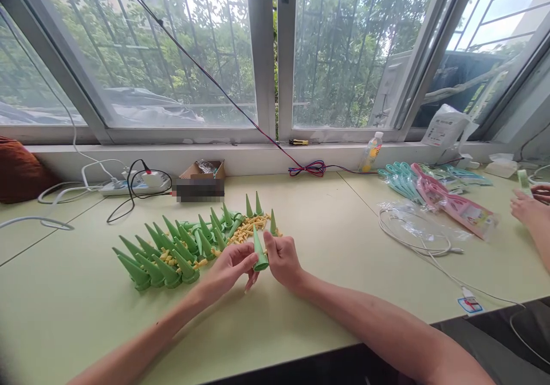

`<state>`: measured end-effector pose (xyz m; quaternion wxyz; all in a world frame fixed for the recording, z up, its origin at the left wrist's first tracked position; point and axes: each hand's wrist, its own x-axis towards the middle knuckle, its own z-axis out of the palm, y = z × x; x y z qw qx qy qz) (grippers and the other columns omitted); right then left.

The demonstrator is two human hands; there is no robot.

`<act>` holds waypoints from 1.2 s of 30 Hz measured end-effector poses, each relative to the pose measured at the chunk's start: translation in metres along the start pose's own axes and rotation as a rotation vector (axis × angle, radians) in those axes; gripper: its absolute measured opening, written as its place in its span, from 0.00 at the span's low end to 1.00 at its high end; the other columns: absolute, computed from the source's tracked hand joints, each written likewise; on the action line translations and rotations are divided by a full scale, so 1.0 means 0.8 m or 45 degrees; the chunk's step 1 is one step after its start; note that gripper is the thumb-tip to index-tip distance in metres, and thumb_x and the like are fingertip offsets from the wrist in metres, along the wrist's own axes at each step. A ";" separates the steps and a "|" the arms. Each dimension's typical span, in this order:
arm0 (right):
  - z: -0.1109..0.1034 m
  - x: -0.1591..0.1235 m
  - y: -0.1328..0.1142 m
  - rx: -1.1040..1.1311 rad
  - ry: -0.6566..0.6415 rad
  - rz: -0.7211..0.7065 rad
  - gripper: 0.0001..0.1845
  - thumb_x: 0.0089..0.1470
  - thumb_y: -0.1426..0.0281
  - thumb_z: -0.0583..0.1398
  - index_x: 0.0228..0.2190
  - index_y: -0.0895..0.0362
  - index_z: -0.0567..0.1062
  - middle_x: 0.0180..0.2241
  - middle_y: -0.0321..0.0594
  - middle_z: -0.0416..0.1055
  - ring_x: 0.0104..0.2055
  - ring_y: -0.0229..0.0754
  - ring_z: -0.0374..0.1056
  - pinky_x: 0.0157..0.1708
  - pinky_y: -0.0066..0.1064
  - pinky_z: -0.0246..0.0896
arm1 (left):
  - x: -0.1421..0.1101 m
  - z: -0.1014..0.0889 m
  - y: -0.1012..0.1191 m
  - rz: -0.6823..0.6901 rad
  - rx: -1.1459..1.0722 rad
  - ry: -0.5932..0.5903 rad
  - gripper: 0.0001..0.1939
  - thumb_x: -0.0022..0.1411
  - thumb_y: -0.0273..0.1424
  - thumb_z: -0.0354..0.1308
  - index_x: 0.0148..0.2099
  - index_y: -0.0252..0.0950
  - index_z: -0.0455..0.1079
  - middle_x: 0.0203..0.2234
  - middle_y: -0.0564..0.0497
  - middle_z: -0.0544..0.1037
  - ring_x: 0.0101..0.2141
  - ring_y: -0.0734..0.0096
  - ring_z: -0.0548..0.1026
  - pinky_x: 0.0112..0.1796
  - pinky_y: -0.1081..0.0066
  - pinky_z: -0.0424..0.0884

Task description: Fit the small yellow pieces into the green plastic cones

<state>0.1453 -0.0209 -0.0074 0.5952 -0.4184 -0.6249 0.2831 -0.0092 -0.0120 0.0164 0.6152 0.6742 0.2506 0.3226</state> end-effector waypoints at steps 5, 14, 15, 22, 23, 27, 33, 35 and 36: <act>-0.001 0.000 0.000 -0.014 -0.071 0.082 0.36 0.63 0.46 0.47 0.12 0.56 0.56 0.11 0.32 0.54 0.15 0.31 0.49 0.15 0.25 0.48 | -0.002 0.005 0.002 0.090 0.156 0.070 0.16 0.63 0.42 0.58 0.38 0.32 0.67 0.23 0.54 0.67 0.21 0.75 0.71 0.20 0.76 0.69; 0.001 0.002 0.000 0.036 -0.098 0.069 0.36 0.63 0.48 0.49 0.11 0.57 0.56 0.11 0.32 0.53 0.16 0.30 0.48 0.16 0.25 0.46 | -0.004 0.001 -0.006 0.394 0.710 0.184 0.09 0.67 0.33 0.53 0.35 0.35 0.68 0.29 0.50 0.70 0.31 0.72 0.70 0.29 0.74 0.71; 0.002 0.002 0.000 0.038 -0.095 0.079 0.36 0.62 0.47 0.49 0.12 0.56 0.55 0.12 0.31 0.51 0.16 0.30 0.46 0.16 0.25 0.45 | -0.004 0.000 -0.006 0.433 0.776 0.185 0.08 0.67 0.33 0.53 0.35 0.36 0.68 0.29 0.49 0.70 0.31 0.71 0.69 0.28 0.75 0.71; 0.004 0.002 0.006 0.071 -0.105 0.160 0.35 0.61 0.46 0.50 0.13 0.55 0.50 0.13 0.30 0.46 0.17 0.30 0.42 0.16 0.26 0.40 | -0.006 -0.007 -0.006 0.559 1.153 0.118 0.09 0.68 0.30 0.50 0.33 0.37 0.64 0.33 0.47 0.71 0.29 0.72 0.66 0.26 0.74 0.64; 0.004 0.001 0.006 0.076 -0.105 0.165 0.35 0.61 0.47 0.50 0.13 0.55 0.50 0.13 0.30 0.46 0.17 0.30 0.43 0.15 0.26 0.41 | -0.006 -0.006 -0.006 0.559 1.148 0.128 0.08 0.68 0.29 0.50 0.33 0.37 0.64 0.33 0.47 0.71 0.29 0.72 0.66 0.26 0.74 0.64; 0.004 0.002 0.005 0.070 -0.106 0.164 0.35 0.61 0.48 0.51 0.12 0.55 0.51 0.12 0.30 0.47 0.16 0.30 0.43 0.16 0.26 0.42 | -0.007 0.002 -0.010 0.510 0.971 0.204 0.07 0.67 0.29 0.51 0.34 0.37 0.65 0.32 0.48 0.69 0.29 0.72 0.65 0.24 0.77 0.65; 0.002 0.005 0.000 0.050 -0.123 0.160 0.36 0.60 0.47 0.52 0.11 0.56 0.54 0.11 0.31 0.50 0.16 0.30 0.45 0.16 0.26 0.45 | -0.005 0.007 -0.011 0.422 0.737 0.257 0.09 0.65 0.31 0.55 0.31 0.35 0.66 0.28 0.50 0.67 0.29 0.73 0.66 0.25 0.77 0.67; 0.001 0.004 -0.001 0.087 -0.154 0.172 0.36 0.61 0.47 0.52 0.11 0.57 0.57 0.11 0.31 0.53 0.15 0.31 0.49 0.16 0.25 0.47 | -0.003 0.009 -0.007 0.301 0.571 0.243 0.09 0.64 0.34 0.57 0.32 0.34 0.68 0.28 0.50 0.69 0.29 0.73 0.69 0.25 0.77 0.68; 0.001 0.004 -0.002 0.123 -0.181 0.189 0.36 0.61 0.47 0.51 0.11 0.57 0.59 0.11 0.32 0.56 0.14 0.31 0.52 0.15 0.25 0.49 | -0.002 0.010 -0.004 0.235 0.449 0.226 0.10 0.63 0.35 0.58 0.33 0.34 0.68 0.28 0.50 0.69 0.28 0.73 0.69 0.23 0.77 0.69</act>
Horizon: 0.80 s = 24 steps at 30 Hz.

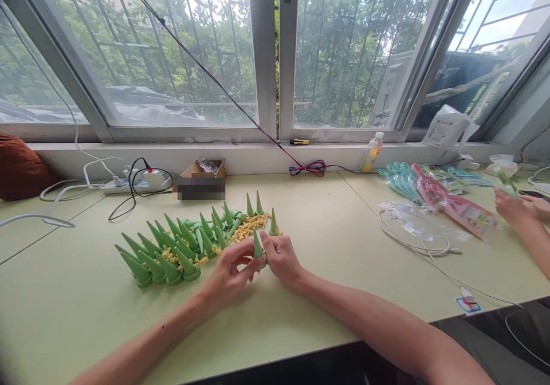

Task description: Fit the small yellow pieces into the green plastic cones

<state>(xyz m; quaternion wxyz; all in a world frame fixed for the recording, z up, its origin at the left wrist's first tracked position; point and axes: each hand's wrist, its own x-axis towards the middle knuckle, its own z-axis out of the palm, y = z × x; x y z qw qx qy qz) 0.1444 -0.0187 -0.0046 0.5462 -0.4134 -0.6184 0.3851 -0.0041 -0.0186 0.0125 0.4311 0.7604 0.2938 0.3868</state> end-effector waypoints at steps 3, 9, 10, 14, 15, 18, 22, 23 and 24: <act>0.000 -0.002 -0.002 0.094 -0.088 0.036 0.36 0.63 0.48 0.49 0.12 0.57 0.63 0.11 0.35 0.61 0.13 0.34 0.59 0.15 0.25 0.54 | 0.004 0.001 0.004 -0.166 -0.345 -0.060 0.13 0.61 0.39 0.61 0.37 0.32 0.69 0.25 0.52 0.69 0.22 0.76 0.70 0.20 0.76 0.69; -0.002 -0.002 -0.001 -0.071 0.001 -0.071 0.37 0.62 0.47 0.50 0.11 0.57 0.64 0.11 0.35 0.61 0.14 0.33 0.57 0.16 0.24 0.54 | 0.006 -0.002 -0.005 -0.437 -0.902 -0.183 0.15 0.61 0.40 0.63 0.40 0.33 0.68 0.19 0.55 0.69 0.19 0.76 0.71 0.18 0.78 0.67; -0.002 -0.002 0.000 -0.103 0.023 -0.101 0.37 0.63 0.47 0.49 0.11 0.57 0.63 0.11 0.35 0.61 0.14 0.32 0.56 0.15 0.24 0.53 | 0.006 -0.003 -0.007 -0.475 -0.982 -0.206 0.14 0.61 0.39 0.63 0.40 0.33 0.68 0.18 0.55 0.68 0.19 0.76 0.71 0.18 0.79 0.67; -0.002 -0.003 0.002 -0.187 0.036 -0.160 0.38 0.64 0.48 0.47 0.10 0.57 0.59 0.10 0.34 0.58 0.14 0.31 0.54 0.16 0.24 0.50 | 0.006 -0.005 -0.009 -0.556 -1.145 -0.276 0.12 0.60 0.35 0.64 0.39 0.34 0.67 0.20 0.54 0.71 0.20 0.76 0.73 0.17 0.81 0.65; -0.002 -0.003 0.003 -0.201 0.033 -0.164 0.38 0.64 0.48 0.46 0.10 0.57 0.59 0.10 0.34 0.58 0.14 0.31 0.54 0.16 0.24 0.50 | 0.006 -0.006 -0.008 -0.558 -1.149 -0.287 0.12 0.59 0.35 0.64 0.39 0.34 0.67 0.20 0.54 0.71 0.19 0.76 0.73 0.17 0.81 0.65; -0.002 -0.004 0.004 -0.206 0.001 -0.167 0.37 0.65 0.50 0.46 0.11 0.57 0.59 0.11 0.35 0.60 0.14 0.31 0.55 0.16 0.24 0.51 | 0.006 -0.007 -0.007 -0.507 -1.039 -0.286 0.13 0.61 0.38 0.63 0.40 0.34 0.69 0.21 0.53 0.71 0.20 0.76 0.73 0.18 0.79 0.67; -0.003 -0.004 0.004 -0.165 -0.048 -0.183 0.36 0.66 0.52 0.47 0.11 0.57 0.60 0.11 0.35 0.62 0.15 0.32 0.57 0.18 0.24 0.53 | 0.006 -0.008 -0.005 -0.343 -0.681 -0.220 0.16 0.63 0.42 0.60 0.42 0.32 0.70 0.22 0.53 0.70 0.21 0.74 0.73 0.22 0.75 0.70; -0.003 -0.004 0.004 -0.152 -0.072 -0.181 0.36 0.67 0.53 0.46 0.11 0.57 0.61 0.11 0.36 0.62 0.15 0.33 0.57 0.18 0.25 0.54 | 0.006 -0.008 -0.005 -0.312 -0.595 -0.205 0.17 0.63 0.42 0.59 0.43 0.32 0.70 0.23 0.53 0.70 0.21 0.75 0.73 0.22 0.74 0.71; -0.003 -0.003 0.004 -0.142 -0.089 -0.179 0.36 0.67 0.54 0.46 0.12 0.57 0.62 0.11 0.36 0.62 0.15 0.33 0.57 0.19 0.25 0.54 | 0.006 -0.008 -0.004 -0.287 -0.518 -0.191 0.17 0.63 0.42 0.59 0.43 0.32 0.70 0.23 0.53 0.70 0.20 0.75 0.72 0.23 0.74 0.71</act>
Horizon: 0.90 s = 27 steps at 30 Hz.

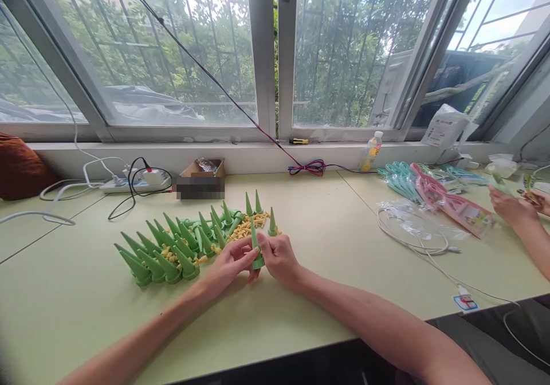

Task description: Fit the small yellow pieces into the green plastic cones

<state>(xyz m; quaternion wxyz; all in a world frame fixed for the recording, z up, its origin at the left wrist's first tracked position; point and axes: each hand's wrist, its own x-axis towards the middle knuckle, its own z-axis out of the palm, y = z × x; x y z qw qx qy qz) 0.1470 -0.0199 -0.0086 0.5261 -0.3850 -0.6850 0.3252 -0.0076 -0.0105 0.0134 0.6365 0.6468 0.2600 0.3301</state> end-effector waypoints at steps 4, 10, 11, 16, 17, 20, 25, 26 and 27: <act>0.001 0.002 0.002 -0.036 0.088 0.014 0.35 0.66 0.53 0.48 0.12 0.57 0.59 0.11 0.33 0.57 0.16 0.31 0.50 0.17 0.25 0.47 | -0.001 0.002 0.000 0.070 0.202 0.098 0.16 0.62 0.42 0.59 0.40 0.33 0.69 0.24 0.54 0.69 0.19 0.77 0.70 0.20 0.76 0.68; 0.003 0.004 0.005 -0.071 0.150 0.043 0.35 0.64 0.49 0.47 0.12 0.57 0.54 0.13 0.31 0.49 0.17 0.31 0.44 0.17 0.26 0.41 | -0.003 0.005 -0.003 0.225 0.440 0.221 0.11 0.62 0.37 0.61 0.34 0.34 0.69 0.23 0.54 0.66 0.21 0.78 0.68 0.21 0.79 0.66; 0.003 0.004 0.006 -0.065 0.146 0.051 0.35 0.64 0.49 0.47 0.13 0.57 0.54 0.13 0.31 0.49 0.18 0.31 0.44 0.17 0.26 0.42 | -0.003 0.005 -0.003 0.227 0.449 0.221 0.11 0.62 0.37 0.61 0.34 0.34 0.69 0.23 0.54 0.66 0.21 0.78 0.68 0.21 0.79 0.66; 0.002 0.004 0.007 -0.080 0.151 0.056 0.33 0.64 0.51 0.48 0.14 0.57 0.54 0.14 0.31 0.48 0.18 0.31 0.44 0.17 0.26 0.42 | 0.000 0.005 0.001 0.069 0.262 0.136 0.16 0.62 0.43 0.60 0.39 0.33 0.68 0.21 0.56 0.66 0.16 0.79 0.66 0.17 0.78 0.63; 0.002 0.004 0.007 -0.082 0.151 0.051 0.33 0.64 0.51 0.48 0.14 0.57 0.54 0.14 0.31 0.48 0.18 0.31 0.44 0.17 0.26 0.42 | 0.001 0.005 0.002 0.034 0.220 0.122 0.17 0.61 0.44 0.60 0.40 0.33 0.67 0.21 0.56 0.66 0.16 0.79 0.67 0.16 0.78 0.63; 0.002 0.004 0.007 -0.087 0.158 0.042 0.33 0.64 0.52 0.49 0.14 0.57 0.54 0.14 0.31 0.48 0.18 0.31 0.44 0.17 0.26 0.42 | 0.001 0.004 0.004 -0.016 0.140 0.082 0.20 0.60 0.46 0.60 0.42 0.33 0.67 0.22 0.56 0.68 0.15 0.78 0.69 0.16 0.77 0.64; 0.000 0.006 0.008 -0.109 0.150 0.026 0.32 0.64 0.52 0.47 0.14 0.56 0.54 0.14 0.31 0.49 0.18 0.32 0.45 0.18 0.27 0.43 | 0.002 0.003 0.007 -0.047 0.004 0.042 0.20 0.61 0.45 0.60 0.43 0.33 0.68 0.22 0.56 0.68 0.16 0.80 0.68 0.19 0.77 0.66; -0.001 0.006 0.008 -0.114 0.143 0.006 0.32 0.64 0.52 0.47 0.14 0.56 0.53 0.14 0.31 0.48 0.19 0.32 0.44 0.19 0.27 0.43 | 0.003 0.003 0.007 -0.042 -0.027 0.042 0.19 0.61 0.45 0.60 0.41 0.33 0.68 0.22 0.56 0.67 0.16 0.80 0.68 0.19 0.77 0.67; -0.002 0.007 0.007 -0.121 0.135 -0.022 0.31 0.64 0.53 0.47 0.15 0.56 0.53 0.15 0.31 0.48 0.19 0.32 0.44 0.19 0.27 0.43 | 0.004 0.002 0.008 -0.029 -0.056 0.044 0.19 0.62 0.45 0.60 0.40 0.33 0.68 0.23 0.56 0.66 0.17 0.80 0.68 0.19 0.76 0.67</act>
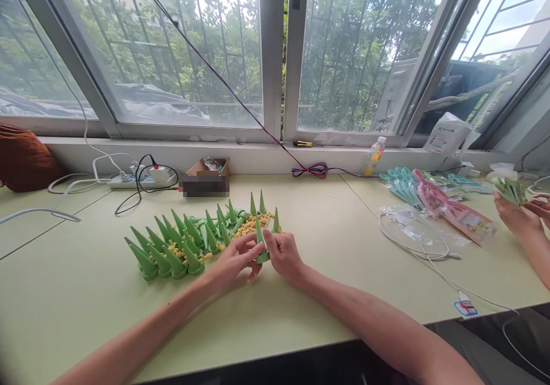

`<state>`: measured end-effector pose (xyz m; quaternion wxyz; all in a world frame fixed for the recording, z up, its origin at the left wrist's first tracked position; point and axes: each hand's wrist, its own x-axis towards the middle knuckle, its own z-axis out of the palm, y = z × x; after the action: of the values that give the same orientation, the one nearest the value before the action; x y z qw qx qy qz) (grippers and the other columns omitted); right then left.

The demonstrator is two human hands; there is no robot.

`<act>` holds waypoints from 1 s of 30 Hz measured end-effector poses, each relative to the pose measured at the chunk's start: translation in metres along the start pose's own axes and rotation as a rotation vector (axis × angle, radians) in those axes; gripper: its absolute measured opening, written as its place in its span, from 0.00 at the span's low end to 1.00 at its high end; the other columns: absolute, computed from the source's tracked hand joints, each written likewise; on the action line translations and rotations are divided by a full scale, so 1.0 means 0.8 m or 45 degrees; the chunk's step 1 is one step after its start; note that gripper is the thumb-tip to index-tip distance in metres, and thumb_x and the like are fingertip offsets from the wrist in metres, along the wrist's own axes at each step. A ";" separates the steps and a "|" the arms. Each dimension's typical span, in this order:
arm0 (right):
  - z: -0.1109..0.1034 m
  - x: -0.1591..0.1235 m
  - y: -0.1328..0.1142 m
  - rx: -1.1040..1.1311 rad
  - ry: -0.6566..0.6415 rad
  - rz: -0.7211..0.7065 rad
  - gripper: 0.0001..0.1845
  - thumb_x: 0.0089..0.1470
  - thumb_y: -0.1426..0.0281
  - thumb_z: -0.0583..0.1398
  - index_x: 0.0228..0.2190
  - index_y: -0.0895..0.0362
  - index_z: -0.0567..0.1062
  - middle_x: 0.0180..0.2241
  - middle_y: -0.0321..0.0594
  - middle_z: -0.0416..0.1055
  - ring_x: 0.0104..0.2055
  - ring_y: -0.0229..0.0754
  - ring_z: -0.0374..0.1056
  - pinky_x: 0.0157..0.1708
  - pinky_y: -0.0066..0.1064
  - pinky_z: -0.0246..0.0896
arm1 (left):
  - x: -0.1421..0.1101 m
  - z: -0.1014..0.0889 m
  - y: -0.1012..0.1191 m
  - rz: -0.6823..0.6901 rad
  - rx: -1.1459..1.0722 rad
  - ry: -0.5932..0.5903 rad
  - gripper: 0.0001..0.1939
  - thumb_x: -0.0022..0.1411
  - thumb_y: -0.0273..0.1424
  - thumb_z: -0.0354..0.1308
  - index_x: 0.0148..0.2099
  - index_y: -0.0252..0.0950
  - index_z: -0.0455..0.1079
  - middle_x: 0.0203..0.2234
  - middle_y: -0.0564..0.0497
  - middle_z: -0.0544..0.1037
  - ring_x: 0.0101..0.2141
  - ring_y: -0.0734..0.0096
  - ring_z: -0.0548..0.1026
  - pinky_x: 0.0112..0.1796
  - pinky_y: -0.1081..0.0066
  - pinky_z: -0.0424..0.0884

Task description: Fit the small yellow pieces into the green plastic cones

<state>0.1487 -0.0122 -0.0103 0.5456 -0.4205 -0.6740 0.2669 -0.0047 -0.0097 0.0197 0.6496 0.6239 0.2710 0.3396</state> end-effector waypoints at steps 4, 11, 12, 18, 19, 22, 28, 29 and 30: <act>-0.004 0.002 -0.006 -0.103 -0.028 -0.115 0.25 0.62 0.58 0.51 0.17 0.55 0.53 0.16 0.30 0.49 0.20 0.32 0.47 0.20 0.26 0.45 | 0.004 -0.003 -0.001 0.064 -0.086 0.031 0.17 0.64 0.44 0.58 0.35 0.33 0.66 0.25 0.54 0.68 0.21 0.78 0.70 0.21 0.76 0.68; -0.003 0.000 -0.014 -0.298 0.052 -0.270 0.22 0.56 0.66 0.56 0.17 0.55 0.52 0.14 0.27 0.50 0.17 0.30 0.45 0.18 0.24 0.45 | 0.007 -0.009 -0.009 0.057 -0.154 -0.004 0.17 0.65 0.42 0.58 0.35 0.32 0.67 0.27 0.51 0.70 0.26 0.75 0.71 0.25 0.73 0.73; -0.003 0.000 -0.014 -0.317 0.065 -0.299 0.22 0.56 0.67 0.56 0.17 0.55 0.52 0.14 0.27 0.49 0.17 0.30 0.45 0.18 0.24 0.45 | 0.007 -0.010 -0.010 0.055 -0.156 -0.022 0.16 0.65 0.42 0.57 0.35 0.32 0.68 0.28 0.51 0.70 0.27 0.75 0.71 0.26 0.72 0.73; -0.001 -0.003 -0.011 -0.414 0.071 -0.465 0.21 0.56 0.70 0.54 0.16 0.54 0.51 0.14 0.28 0.51 0.17 0.31 0.43 0.18 0.26 0.44 | 0.006 -0.012 -0.013 0.018 -0.169 -0.133 0.16 0.66 0.42 0.57 0.38 0.32 0.71 0.30 0.50 0.72 0.29 0.74 0.71 0.31 0.70 0.75; -0.001 -0.003 -0.011 -0.429 0.061 -0.483 0.21 0.56 0.70 0.54 0.16 0.54 0.52 0.14 0.28 0.51 0.17 0.31 0.43 0.18 0.26 0.44 | 0.005 -0.013 -0.013 0.007 -0.173 -0.145 0.16 0.66 0.42 0.57 0.39 0.32 0.72 0.30 0.49 0.73 0.29 0.74 0.71 0.31 0.70 0.75; -0.001 -0.004 -0.008 -0.465 0.041 -0.528 0.21 0.56 0.71 0.54 0.16 0.55 0.53 0.13 0.28 0.53 0.17 0.31 0.43 0.18 0.26 0.44 | 0.004 -0.014 -0.014 -0.019 -0.189 -0.167 0.16 0.66 0.42 0.56 0.40 0.33 0.73 0.30 0.49 0.74 0.29 0.75 0.72 0.31 0.71 0.76; -0.002 -0.004 -0.006 -0.493 0.017 -0.565 0.20 0.56 0.72 0.54 0.16 0.55 0.54 0.14 0.28 0.55 0.17 0.31 0.43 0.19 0.25 0.43 | 0.004 -0.015 -0.018 -0.033 -0.220 -0.170 0.15 0.65 0.41 0.57 0.41 0.32 0.73 0.31 0.48 0.75 0.29 0.75 0.72 0.31 0.72 0.75; -0.003 -0.005 -0.006 -0.488 0.011 -0.565 0.20 0.56 0.72 0.54 0.16 0.55 0.53 0.14 0.28 0.55 0.17 0.31 0.43 0.19 0.25 0.43 | 0.004 -0.015 -0.018 -0.035 -0.225 -0.167 0.16 0.65 0.41 0.58 0.41 0.32 0.73 0.31 0.48 0.75 0.29 0.75 0.72 0.31 0.72 0.75; -0.004 -0.005 -0.006 -0.482 -0.002 -0.564 0.20 0.56 0.72 0.54 0.16 0.55 0.53 0.14 0.29 0.55 0.17 0.31 0.43 0.19 0.25 0.43 | 0.004 -0.015 -0.019 -0.038 -0.230 -0.164 0.16 0.65 0.42 0.58 0.40 0.32 0.73 0.31 0.47 0.76 0.29 0.75 0.72 0.31 0.72 0.75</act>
<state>0.1502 -0.0182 -0.0073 0.5019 -0.3574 -0.7876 0.0111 -0.0109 0.0003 0.0042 0.7244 0.5790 0.2063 0.3121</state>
